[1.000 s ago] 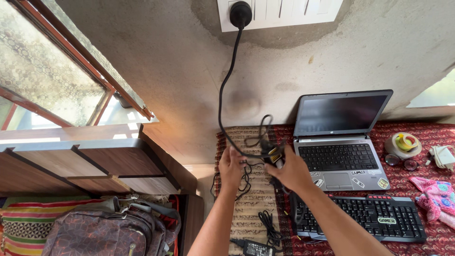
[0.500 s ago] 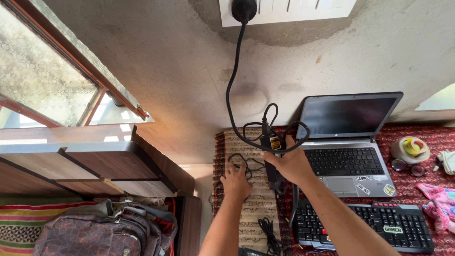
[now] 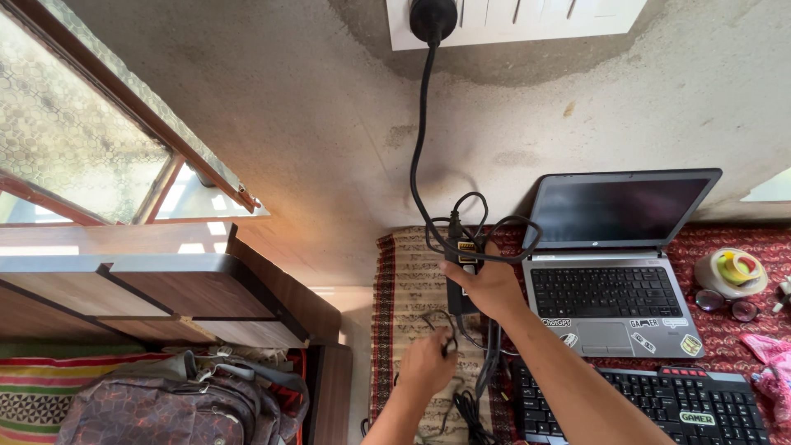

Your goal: The person untangles a laptop power cable and adapter on a desk, then plugs the adapter's plug into a wall socket above the desk and connects the charger lead toward the laptop, arranging the cable along the desk.

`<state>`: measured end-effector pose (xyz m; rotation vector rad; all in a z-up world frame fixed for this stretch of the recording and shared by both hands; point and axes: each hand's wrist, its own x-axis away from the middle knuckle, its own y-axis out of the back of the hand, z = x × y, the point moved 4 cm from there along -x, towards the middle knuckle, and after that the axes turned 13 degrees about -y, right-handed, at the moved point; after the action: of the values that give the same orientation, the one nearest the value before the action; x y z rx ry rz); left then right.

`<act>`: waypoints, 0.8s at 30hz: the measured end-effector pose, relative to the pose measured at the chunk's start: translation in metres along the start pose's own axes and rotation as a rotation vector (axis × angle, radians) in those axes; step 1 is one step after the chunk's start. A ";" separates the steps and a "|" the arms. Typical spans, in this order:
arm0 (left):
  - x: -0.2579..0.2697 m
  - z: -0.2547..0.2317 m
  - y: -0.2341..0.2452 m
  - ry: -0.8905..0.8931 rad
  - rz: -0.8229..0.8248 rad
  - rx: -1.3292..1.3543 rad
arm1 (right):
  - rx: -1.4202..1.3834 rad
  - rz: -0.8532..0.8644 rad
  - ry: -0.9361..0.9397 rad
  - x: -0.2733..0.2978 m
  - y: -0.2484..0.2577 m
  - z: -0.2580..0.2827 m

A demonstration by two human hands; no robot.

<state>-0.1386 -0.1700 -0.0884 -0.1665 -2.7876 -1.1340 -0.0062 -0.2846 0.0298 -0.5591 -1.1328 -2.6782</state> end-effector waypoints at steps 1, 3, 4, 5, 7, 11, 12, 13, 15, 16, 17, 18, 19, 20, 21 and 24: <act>0.003 -0.002 0.004 -0.045 0.022 0.057 | 0.013 -0.001 -0.014 -0.004 -0.003 0.000; 0.010 0.001 0.007 0.009 0.202 0.122 | 0.044 0.013 -0.037 -0.012 -0.012 -0.001; 0.011 0.002 0.008 0.034 0.290 0.153 | 0.061 0.026 -0.043 -0.018 -0.018 0.000; 0.010 -0.002 0.008 -0.014 0.318 0.160 | 0.078 0.039 -0.050 -0.023 -0.023 -0.001; 0.013 -0.006 0.003 -0.107 0.377 0.174 | 0.102 0.108 -0.109 -0.033 -0.041 -0.006; 0.014 -0.001 -0.013 -0.110 0.497 0.179 | -0.081 -0.094 0.279 -0.043 -0.064 0.002; 0.015 0.002 -0.016 -0.119 0.511 0.241 | -0.065 -0.050 0.222 -0.049 -0.072 -0.001; 0.016 0.005 -0.019 -0.128 0.525 0.302 | -0.048 -0.007 0.165 -0.053 -0.082 -0.001; 0.017 0.011 -0.024 -0.231 0.445 0.307 | -0.005 0.062 0.055 -0.061 -0.101 -0.003; 0.019 0.014 -0.026 -0.280 0.405 0.310 | 0.022 0.088 0.004 -0.064 -0.111 -0.003; 0.024 0.016 -0.028 -0.343 0.357 0.256 | 0.048 0.114 -0.048 -0.067 -0.119 -0.005; 0.030 0.018 -0.031 -0.408 0.308 0.199 | 0.020 0.128 -0.090 -0.071 -0.125 -0.006; 0.034 0.020 -0.033 -0.472 0.260 0.143 | -0.008 0.142 -0.133 -0.075 -0.132 -0.008; 0.035 0.025 -0.036 -0.449 0.242 0.170 | -0.036 0.157 -0.175 -0.079 -0.139 -0.011; 0.036 0.030 -0.040 -0.426 0.224 0.196 | -0.033 0.136 -0.128 -0.081 -0.145 -0.013; 0.040 0.040 -0.052 -0.342 0.184 0.215 | -0.034 0.107 -0.053 -0.088 -0.162 -0.025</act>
<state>-0.1893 -0.1775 -0.1461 -0.6336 -3.0797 -0.8224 0.0182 -0.1885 -0.1282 -0.6805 -1.0417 -2.6097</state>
